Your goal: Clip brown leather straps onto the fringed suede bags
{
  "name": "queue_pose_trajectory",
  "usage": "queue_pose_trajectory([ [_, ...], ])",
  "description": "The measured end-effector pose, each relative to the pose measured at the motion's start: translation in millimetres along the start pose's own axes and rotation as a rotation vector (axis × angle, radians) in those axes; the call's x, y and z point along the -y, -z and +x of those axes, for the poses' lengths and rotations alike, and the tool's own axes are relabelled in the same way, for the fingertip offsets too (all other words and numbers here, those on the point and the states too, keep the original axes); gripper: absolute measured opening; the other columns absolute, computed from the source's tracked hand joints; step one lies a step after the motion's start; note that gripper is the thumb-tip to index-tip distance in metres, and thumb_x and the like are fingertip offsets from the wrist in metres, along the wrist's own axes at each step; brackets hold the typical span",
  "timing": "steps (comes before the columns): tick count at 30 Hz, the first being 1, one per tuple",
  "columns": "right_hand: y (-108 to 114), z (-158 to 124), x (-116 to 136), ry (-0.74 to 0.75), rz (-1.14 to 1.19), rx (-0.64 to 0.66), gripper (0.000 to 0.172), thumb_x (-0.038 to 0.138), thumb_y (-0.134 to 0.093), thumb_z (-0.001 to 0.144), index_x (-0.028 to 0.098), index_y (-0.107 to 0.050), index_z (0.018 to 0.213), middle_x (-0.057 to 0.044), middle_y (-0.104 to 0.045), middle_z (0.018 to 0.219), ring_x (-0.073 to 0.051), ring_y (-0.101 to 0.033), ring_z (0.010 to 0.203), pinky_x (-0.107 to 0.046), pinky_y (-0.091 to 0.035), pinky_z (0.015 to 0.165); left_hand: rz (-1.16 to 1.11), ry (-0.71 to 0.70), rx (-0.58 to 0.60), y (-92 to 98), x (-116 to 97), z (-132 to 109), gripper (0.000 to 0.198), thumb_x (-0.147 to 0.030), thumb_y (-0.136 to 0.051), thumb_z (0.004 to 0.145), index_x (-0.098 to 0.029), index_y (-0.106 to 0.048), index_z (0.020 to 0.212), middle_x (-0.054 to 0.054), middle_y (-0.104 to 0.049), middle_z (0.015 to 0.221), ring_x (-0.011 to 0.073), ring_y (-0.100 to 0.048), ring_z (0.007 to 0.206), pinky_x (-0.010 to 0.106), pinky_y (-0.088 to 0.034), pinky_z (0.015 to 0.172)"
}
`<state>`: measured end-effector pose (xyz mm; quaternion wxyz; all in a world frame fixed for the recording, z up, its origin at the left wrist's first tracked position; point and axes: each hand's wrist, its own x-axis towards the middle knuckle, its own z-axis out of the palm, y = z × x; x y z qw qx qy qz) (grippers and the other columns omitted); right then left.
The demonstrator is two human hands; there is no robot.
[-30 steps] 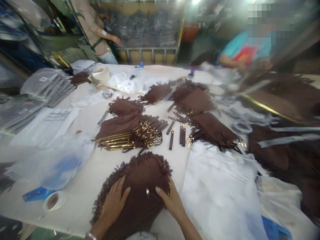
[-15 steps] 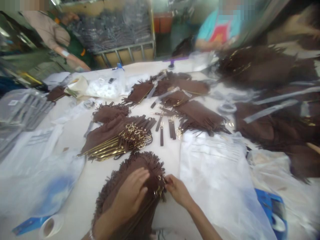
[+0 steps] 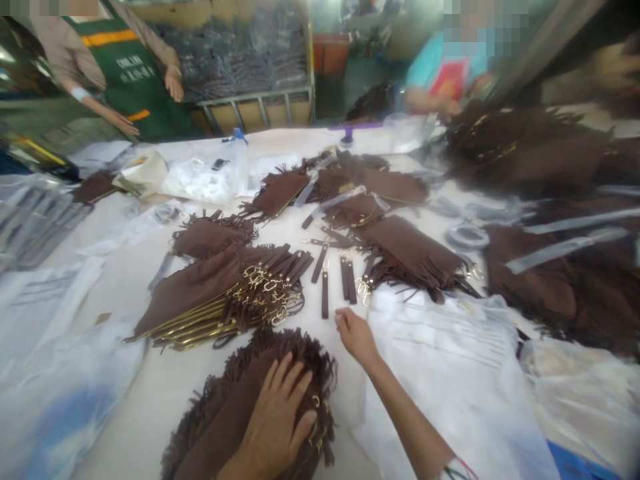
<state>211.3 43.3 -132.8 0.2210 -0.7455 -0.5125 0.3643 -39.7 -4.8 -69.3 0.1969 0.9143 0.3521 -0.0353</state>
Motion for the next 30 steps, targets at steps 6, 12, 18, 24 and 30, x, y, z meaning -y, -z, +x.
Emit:
queue_pose_trajectory([
  [6, -20, 107, 39, -0.002, -0.314, -0.142, 0.046, 0.027, -0.054, 0.094, 0.01, -0.042, 0.134, -0.02, -0.054, 0.122, -0.029, -0.056, 0.111, -0.037, -0.047, 0.087, 0.084, 0.187, -0.076, -11.5, 33, 11, 0.06, -0.048, -0.048, 0.094, -0.033, -0.032, 0.15, 0.002, -0.031, 0.158, 0.0361, -0.024, 0.144, 0.064, -0.032, 0.11],
  [12, -35, 43, 16, 0.094, -0.537, -0.021, 0.04, 0.001, -0.041, 0.091, 0.019, -0.052, 0.125, -0.014, -0.058, 0.107, -0.026, -0.058, 0.097, -0.036, -0.048, 0.077, 0.056, 0.336, -0.158, -13.3, 64, 14, 0.048, -0.035, -0.043, 0.097, -0.027, -0.041, 0.144, 0.007, -0.048, 0.146, 0.0302, -0.044, 0.132, 0.055, -0.042, 0.105],
  [18, -27, -27, -10, 0.074, -0.599, -0.015, 0.049, 0.004, -0.039, 0.092, 0.017, -0.04, 0.139, -0.018, -0.056, 0.116, -0.032, -0.052, 0.103, -0.048, -0.044, 0.085, -0.097, 0.268, -0.363, 12.7, 27, 15, 0.04, -0.023, -0.042, 0.096, -0.025, -0.044, 0.137, 0.01, -0.052, 0.138, 0.0275, -0.045, 0.131, 0.05, -0.041, 0.109],
  [24, -36, -8, -5, 0.143, -0.378, 0.032, 0.021, 0.016, -0.046, 0.096, 0.018, -0.056, 0.114, -0.013, -0.058, 0.109, -0.028, -0.051, 0.105, -0.042, -0.041, 0.092, -0.24, -0.199, 0.134, 31.7, -31, 27, 0.05, -0.042, -0.06, 0.09, -0.027, -0.049, 0.136, 0.009, -0.059, 0.132, 0.0312, -0.044, 0.132, 0.057, -0.031, 0.116],
  [30, -13, -52, -4, 0.031, 0.048, 0.028, 0.021, 0.022, -0.033, 0.101, 0.016, -0.053, 0.102, -0.007, -0.064, 0.092, -0.019, -0.061, 0.082, -0.032, -0.048, 0.078, -0.261, -0.094, 0.179, 17.7, -16, 26, 0.05, -0.046, -0.061, 0.088, -0.027, -0.052, 0.133, 0.007, -0.055, 0.136, 0.0294, -0.038, 0.137, 0.058, -0.021, 0.12],
])
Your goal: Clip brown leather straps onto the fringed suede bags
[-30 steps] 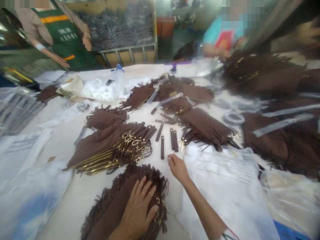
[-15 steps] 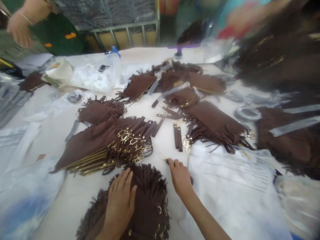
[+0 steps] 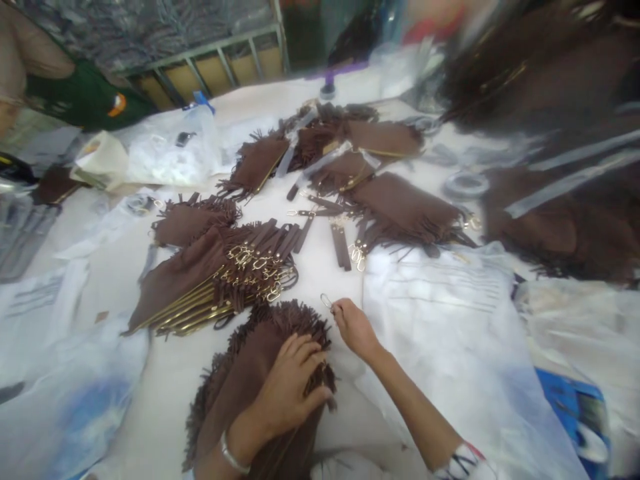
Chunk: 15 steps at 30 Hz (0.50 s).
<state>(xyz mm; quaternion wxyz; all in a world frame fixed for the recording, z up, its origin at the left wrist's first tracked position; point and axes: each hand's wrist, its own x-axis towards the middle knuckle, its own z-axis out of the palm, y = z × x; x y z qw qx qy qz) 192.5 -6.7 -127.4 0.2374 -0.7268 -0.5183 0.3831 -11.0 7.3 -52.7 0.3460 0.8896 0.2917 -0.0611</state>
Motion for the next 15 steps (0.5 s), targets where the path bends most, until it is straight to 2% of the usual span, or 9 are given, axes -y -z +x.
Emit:
queue_pose_trajectory([
  [4, 19, -51, 4, -0.005, 0.308, 0.054, 0.028, 0.028, -0.027, 0.102, 0.019, -0.053, 0.098, 0.001, -0.066, 0.077, -0.013, -0.063, 0.068, -0.024, -0.05, 0.066, -0.018, -0.048, 0.031, 2.7, 4, -4, 0.051, -0.031, -0.055, 0.093, -0.029, -0.042, 0.142, 0.005, -0.05, 0.143, 0.0249, -0.035, 0.139, 0.056, -0.017, 0.122],
  [6, 23, -72, 4, -0.014, 0.406, 0.067, 0.03, 0.028, -0.027, 0.101, 0.02, -0.055, 0.1, 0.001, -0.066, 0.077, -0.012, -0.062, 0.063, -0.023, -0.049, 0.06, -0.041, -0.043, 0.006, 6.4, 3, -6, 0.053, -0.026, -0.052, 0.094, -0.026, -0.036, 0.145, 0.007, -0.048, 0.145, 0.0232, -0.037, 0.139, 0.052, -0.022, 0.121],
  [8, 25, -89, 4, -0.044, 0.451, 0.052, 0.03, 0.029, -0.028, 0.1, 0.021, -0.056, 0.102, 0.002, -0.064, 0.074, -0.012, -0.059, 0.059, -0.023, -0.047, 0.057, -0.035, -0.033, -0.034, 9.4, 2, -10, 0.05, -0.026, -0.05, 0.095, -0.024, -0.037, 0.143, 0.009, -0.047, 0.145, 0.0231, -0.038, 0.138, 0.048, -0.031, 0.118],
  [11, 26, -108, 11, -0.062, 0.458, 0.02, 0.025, 0.032, -0.036, 0.099, 0.023, -0.059, 0.098, 0.002, -0.063, 0.074, -0.014, -0.059, 0.065, -0.026, -0.045, 0.064, 0.055, -0.038, -0.032, 10.1, 3, -16, 0.041, -0.025, -0.049, 0.095, -0.023, -0.047, 0.136, 0.009, -0.053, 0.139, 0.025, -0.04, 0.136, 0.048, -0.036, 0.115],
  [15, 27, -121, 30, 0.019, 0.477, 0.045, 0.014, 0.03, -0.049, 0.095, 0.025, -0.061, 0.1, 0.001, -0.069, 0.093, -0.017, -0.062, 0.083, -0.027, -0.044, 0.075, 0.193, 0.062, -0.055, 8.0, 4, -18, 0.039, -0.021, -0.049, 0.094, -0.023, -0.051, 0.133, 0.01, -0.057, 0.132, 0.03, -0.049, 0.126, 0.053, -0.044, 0.104],
])
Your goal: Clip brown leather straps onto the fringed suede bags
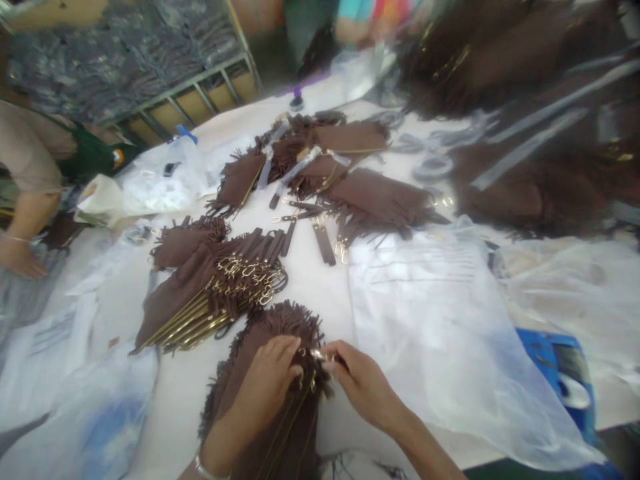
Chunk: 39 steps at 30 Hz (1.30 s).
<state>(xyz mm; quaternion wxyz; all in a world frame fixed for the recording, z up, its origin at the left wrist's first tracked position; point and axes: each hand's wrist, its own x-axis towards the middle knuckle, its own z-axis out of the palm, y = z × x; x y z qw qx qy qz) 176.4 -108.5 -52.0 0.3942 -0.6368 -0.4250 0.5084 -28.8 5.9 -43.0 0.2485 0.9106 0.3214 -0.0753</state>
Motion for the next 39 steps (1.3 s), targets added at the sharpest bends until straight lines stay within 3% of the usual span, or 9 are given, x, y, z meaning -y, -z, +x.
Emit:
queue_pose_trajectory([
  [3, -8, -1, 6, 0.041, 0.036, 0.037, 0.015, 0.026, -0.049, 0.095, 0.025, -0.064, 0.097, 0.003, -0.069, 0.089, -0.015, -0.062, 0.079, -0.024, -0.042, 0.071, -0.057, 0.042, 0.002, 4.2, -5, 4, 0.033, -0.018, -0.053, 0.09, -0.023, -0.058, 0.123, 0.01, -0.06, 0.124, 0.0294, -0.053, 0.116, 0.049, -0.047, 0.096],
  [8, -19, 7, -6, 0.053, 0.007, 0.038, 0.023, 0.025, -0.045, 0.096, 0.026, -0.068, 0.099, 0.001, -0.069, 0.091, -0.016, -0.062, 0.083, -0.025, -0.041, 0.076, -0.278, 0.079, 0.013, 11.7, -7, 16, 0.019, -0.011, -0.058, 0.081, -0.022, -0.06, 0.096, 0.005, -0.062, 0.102, 0.0246, -0.055, 0.1, 0.041, -0.048, 0.089],
  [13, -23, 14, -15, -0.037, 0.0, 0.064, 0.021, 0.023, -0.042, 0.095, 0.024, -0.063, 0.098, 0.004, -0.064, 0.069, -0.014, -0.059, 0.064, -0.024, -0.039, 0.063, -0.411, 0.107, -0.043, 4.7, -1, 18, 0.014, -0.012, -0.05, 0.086, -0.022, -0.06, 0.085, 0.005, -0.063, 0.095, 0.0224, -0.056, 0.094, 0.036, -0.047, 0.084],
  [22, -25, 39, -17, -0.123, 0.104, 0.157, 0.013, 0.017, -0.047, 0.085, 0.021, -0.059, 0.088, 0.006, -0.057, 0.062, -0.011, -0.052, 0.057, -0.021, -0.037, 0.056, -0.536, 0.125, -0.078, 0.4, 2, 18, 0.014, -0.017, -0.052, 0.092, -0.021, -0.059, 0.081, 0.003, -0.062, 0.09, 0.0209, -0.053, 0.091, 0.034, -0.043, 0.082],
  [30, -42, 53, -30, -0.185, 0.144, 0.11, 0.013, 0.019, -0.046, 0.084, 0.021, -0.055, 0.093, 0.008, -0.048, 0.062, -0.01, -0.046, 0.055, -0.02, -0.037, 0.053, -0.66, 0.141, -0.125, -7.6, 4, 11, 0.015, -0.021, -0.048, 0.097, -0.022, -0.061, 0.087, 0.003, -0.062, 0.092, 0.0204, -0.054, 0.093, 0.033, -0.041, 0.084],
  [35, -50, 60, -29, -0.239, 0.029, 0.037, 0.013, 0.024, -0.042, 0.089, 0.022, -0.052, 0.097, 0.007, -0.053, 0.062, -0.011, -0.051, 0.054, -0.02, -0.038, 0.052, -0.67, 0.141, -0.107, -11.1, 9, 10, 0.019, -0.024, -0.044, 0.099, -0.021, -0.06, 0.088, 0.004, -0.061, 0.091, 0.0205, -0.055, 0.091, 0.034, -0.043, 0.083],
  [39, -46, 67, -20, -0.269, -0.202, -0.036, 0.016, 0.025, -0.037, 0.094, 0.022, -0.05, 0.101, 0.004, -0.062, 0.065, -0.016, -0.061, 0.059, -0.023, -0.04, 0.056, -0.509, 0.116, -0.136, -13.8, 7, 8, 0.016, -0.022, -0.044, 0.098, -0.02, -0.058, 0.092, 0.006, -0.061, 0.093, 0.0215, -0.056, 0.091, 0.035, -0.044, 0.082],
])
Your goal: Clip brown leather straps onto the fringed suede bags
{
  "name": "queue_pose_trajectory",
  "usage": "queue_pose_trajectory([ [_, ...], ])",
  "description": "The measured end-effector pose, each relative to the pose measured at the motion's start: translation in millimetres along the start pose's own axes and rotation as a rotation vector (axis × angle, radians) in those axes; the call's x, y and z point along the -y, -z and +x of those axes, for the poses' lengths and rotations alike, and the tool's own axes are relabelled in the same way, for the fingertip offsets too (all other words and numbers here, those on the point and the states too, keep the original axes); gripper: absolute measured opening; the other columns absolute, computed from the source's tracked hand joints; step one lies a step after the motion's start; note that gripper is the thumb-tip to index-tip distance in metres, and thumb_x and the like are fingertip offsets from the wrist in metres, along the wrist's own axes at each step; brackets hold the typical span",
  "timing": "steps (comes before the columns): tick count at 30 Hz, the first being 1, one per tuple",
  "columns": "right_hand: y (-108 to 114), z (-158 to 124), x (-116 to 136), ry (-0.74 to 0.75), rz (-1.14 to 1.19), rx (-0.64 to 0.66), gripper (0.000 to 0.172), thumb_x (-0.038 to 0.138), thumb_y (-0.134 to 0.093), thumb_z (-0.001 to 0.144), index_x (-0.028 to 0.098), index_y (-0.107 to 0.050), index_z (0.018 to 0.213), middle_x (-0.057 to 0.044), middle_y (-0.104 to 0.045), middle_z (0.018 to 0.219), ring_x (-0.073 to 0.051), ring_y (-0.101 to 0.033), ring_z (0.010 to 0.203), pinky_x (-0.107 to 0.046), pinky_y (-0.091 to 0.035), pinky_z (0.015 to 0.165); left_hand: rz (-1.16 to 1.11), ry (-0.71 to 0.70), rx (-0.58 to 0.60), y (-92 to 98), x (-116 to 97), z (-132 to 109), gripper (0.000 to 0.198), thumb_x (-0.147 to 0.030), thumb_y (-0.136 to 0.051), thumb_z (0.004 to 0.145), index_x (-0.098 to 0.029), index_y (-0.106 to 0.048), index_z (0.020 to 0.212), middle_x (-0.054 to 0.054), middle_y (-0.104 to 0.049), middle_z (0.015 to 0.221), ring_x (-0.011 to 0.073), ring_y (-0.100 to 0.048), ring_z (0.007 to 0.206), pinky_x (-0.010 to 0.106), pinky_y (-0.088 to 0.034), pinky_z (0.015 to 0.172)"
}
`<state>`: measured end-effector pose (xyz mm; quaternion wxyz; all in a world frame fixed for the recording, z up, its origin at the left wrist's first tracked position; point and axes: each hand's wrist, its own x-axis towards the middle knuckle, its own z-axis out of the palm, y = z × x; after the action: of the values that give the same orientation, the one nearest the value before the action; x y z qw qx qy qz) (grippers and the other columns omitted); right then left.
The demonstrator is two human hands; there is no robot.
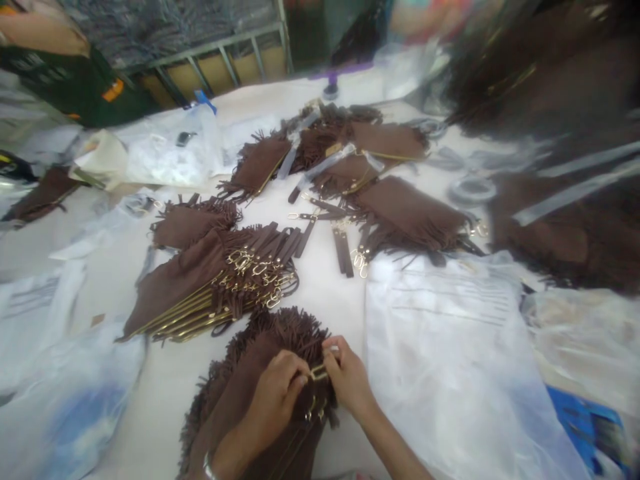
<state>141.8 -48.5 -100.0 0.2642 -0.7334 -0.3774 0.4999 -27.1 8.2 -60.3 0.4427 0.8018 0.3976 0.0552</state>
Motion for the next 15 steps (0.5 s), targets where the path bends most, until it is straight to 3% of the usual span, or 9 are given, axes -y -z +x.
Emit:
queue_pose_trajectory([
  [2, 7, 6, 7, 0.015, -0.154, -0.037, 0.017, 0.026, -0.036, 0.096, 0.021, -0.051, 0.101, -0.001, -0.066, 0.068, -0.019, -0.064, 0.062, -0.026, -0.039, 0.057, 0.173, -0.101, -0.071, -5.6, -1, -4, 0.012, -0.02, -0.047, 0.096, -0.019, -0.059, 0.097, 0.008, -0.063, 0.097, 0.0234, -0.056, 0.094, 0.038, -0.044, 0.084],
  [6, 16, 32, 36, 0.146, -0.43, -0.024, 0.02, 0.032, -0.044, 0.097, 0.017, -0.057, 0.096, -0.01, -0.07, 0.069, -0.026, -0.069, 0.065, -0.029, -0.037, 0.057, 0.488, -0.462, -0.366, -25.0, -3, -7, 0.02, -0.014, -0.045, 0.096, -0.017, -0.065, 0.098, 0.008, -0.069, 0.098, 0.0226, -0.059, 0.094, 0.036, -0.042, 0.083],
  [9, 3, 54, 69, 0.352, -0.533, 0.085, 0.02, 0.037, -0.056, 0.093, 0.018, -0.061, 0.095, -0.009, -0.073, 0.076, -0.024, -0.07, 0.07, -0.027, -0.04, 0.058, 0.552, -0.708, -0.346, -37.9, -4, 2, 0.03, -0.015, -0.038, 0.1, -0.018, -0.068, 0.1, 0.003, -0.072, 0.096, 0.0177, -0.06, 0.094, 0.032, -0.042, 0.086],
  [11, -10, 70, 88, 0.533, -0.562, 0.209, 0.023, 0.047, -0.063, 0.088, 0.024, -0.064, 0.092, 0.0, -0.073, 0.077, -0.018, -0.069, 0.072, -0.023, -0.042, 0.06, 0.586, -0.658, -0.387, -39.9, -2, 9, 0.034, -0.022, -0.034, 0.101, -0.019, -0.069, 0.099, 0.003, -0.073, 0.092, 0.0181, -0.062, 0.093, 0.033, -0.041, 0.09],
  [13, -14, 91, 100, 0.67, -0.594, 0.28, 0.024, 0.052, -0.066, 0.084, 0.029, -0.065, 0.087, 0.005, -0.072, 0.08, -0.013, -0.068, 0.078, -0.02, -0.044, 0.068, 0.658, -0.494, -0.46, -33.8, 3, 13, 0.04, -0.033, -0.032, 0.102, -0.018, -0.069, 0.1, 0.006, -0.074, 0.091, 0.0216, -0.063, 0.091, 0.037, -0.04, 0.09],
  [15, -2, 120, 103, 0.678, -0.66, 0.2, 0.019, 0.045, -0.059, 0.091, 0.027, -0.066, 0.092, 0.001, -0.071, 0.092, -0.015, -0.064, 0.091, -0.023, -0.044, 0.081, 0.747, -0.394, -0.478, -21.7, 13, 11, 0.043, -0.04, -0.033, 0.101, -0.018, -0.069, 0.104, 0.008, -0.074, 0.097, 0.0229, -0.064, 0.093, 0.038, -0.039, 0.087],
])
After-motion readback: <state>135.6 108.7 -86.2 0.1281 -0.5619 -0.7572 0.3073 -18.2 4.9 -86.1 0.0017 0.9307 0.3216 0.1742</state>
